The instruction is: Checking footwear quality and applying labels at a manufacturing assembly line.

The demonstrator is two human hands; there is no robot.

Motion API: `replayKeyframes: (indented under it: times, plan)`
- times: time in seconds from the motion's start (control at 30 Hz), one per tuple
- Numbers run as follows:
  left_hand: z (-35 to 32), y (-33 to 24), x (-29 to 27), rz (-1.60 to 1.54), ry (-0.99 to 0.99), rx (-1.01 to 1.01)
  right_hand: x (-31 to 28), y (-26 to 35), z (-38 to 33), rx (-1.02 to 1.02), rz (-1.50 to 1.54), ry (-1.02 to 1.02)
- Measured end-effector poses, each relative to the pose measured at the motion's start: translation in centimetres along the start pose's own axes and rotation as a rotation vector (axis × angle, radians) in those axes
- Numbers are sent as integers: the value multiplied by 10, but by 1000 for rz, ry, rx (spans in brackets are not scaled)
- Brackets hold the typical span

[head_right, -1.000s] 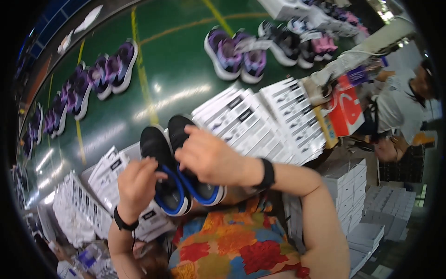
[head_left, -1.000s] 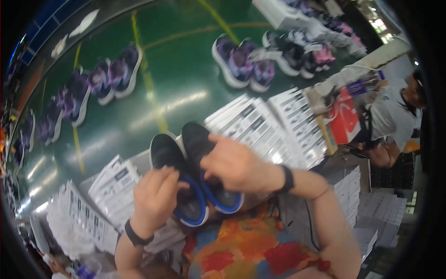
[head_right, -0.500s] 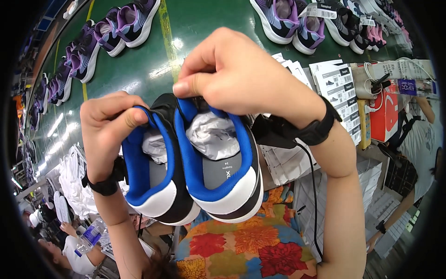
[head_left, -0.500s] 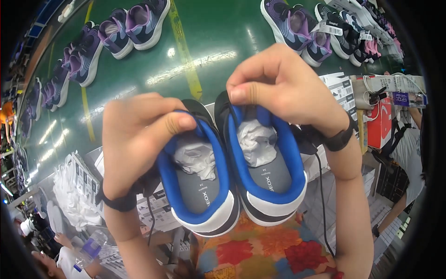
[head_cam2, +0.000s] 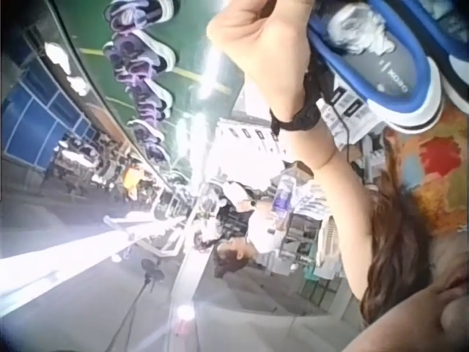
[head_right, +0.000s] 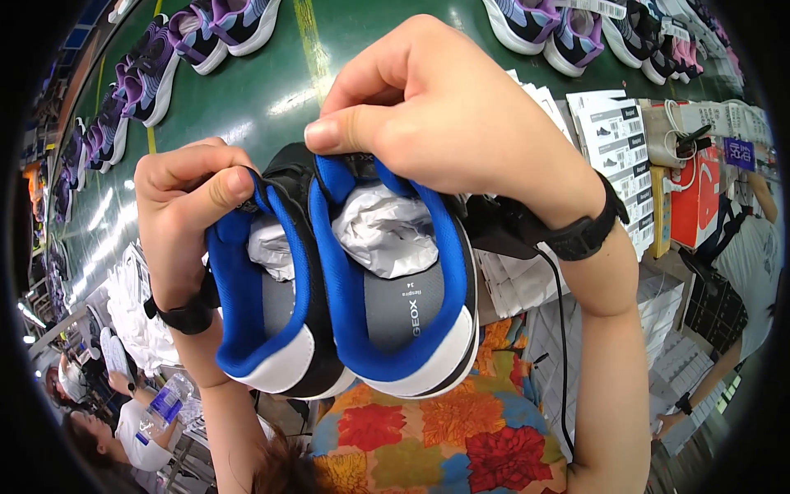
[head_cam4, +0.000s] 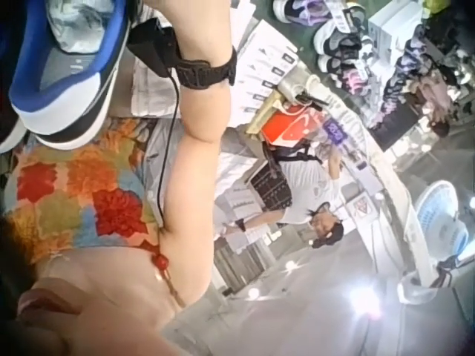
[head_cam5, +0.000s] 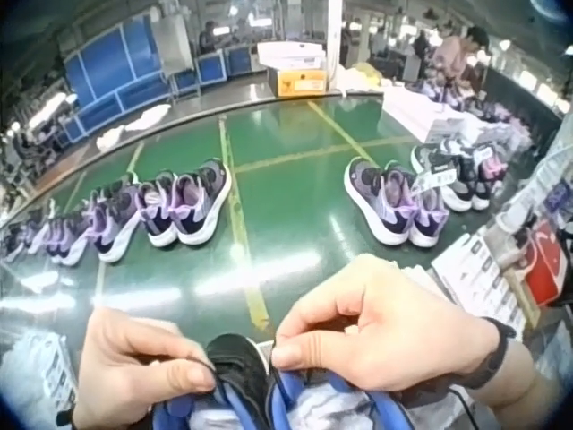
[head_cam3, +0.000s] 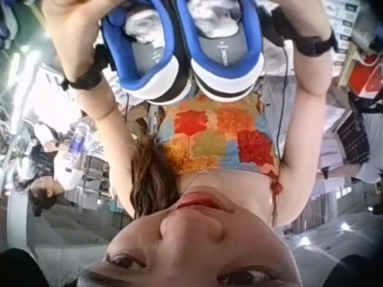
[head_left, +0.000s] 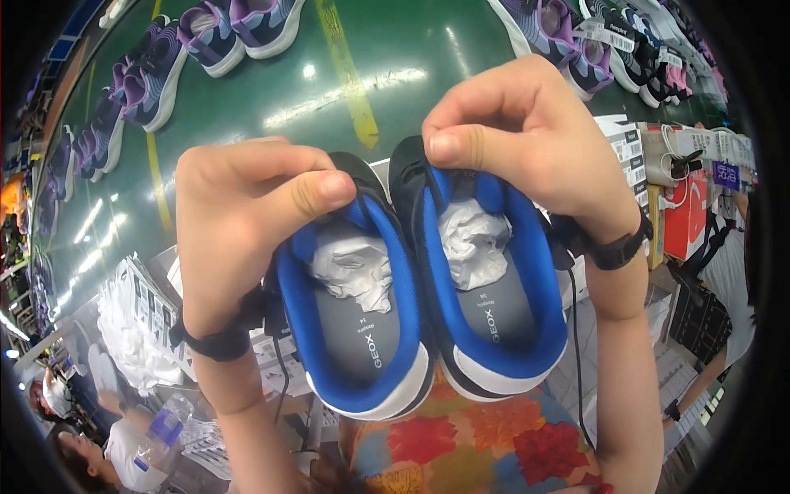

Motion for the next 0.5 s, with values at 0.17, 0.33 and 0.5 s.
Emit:
replayKeyframes:
  times: [0.17, 0.33, 0.5]
  plan:
    - [-32, 3, 10, 172, -39, 181, 20, 3, -32, -167, -322, -72]
    - [-58, 14, 28, 341, -156, 422, 41, -15, -59, -415, -435, -164]
    - [-63, 17, 25, 347, -127, 427, 45, -13, -64, -433, -483, -207]
Point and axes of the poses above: each hand's wrist, its own z-axis towards the middle knuckle, its own x-axis out of the palm, y = z × x, the point moved 3 cm from there along z, towards the middle knuckle, and after that the axes turned 1 degree about z, right-handed, at the moved point
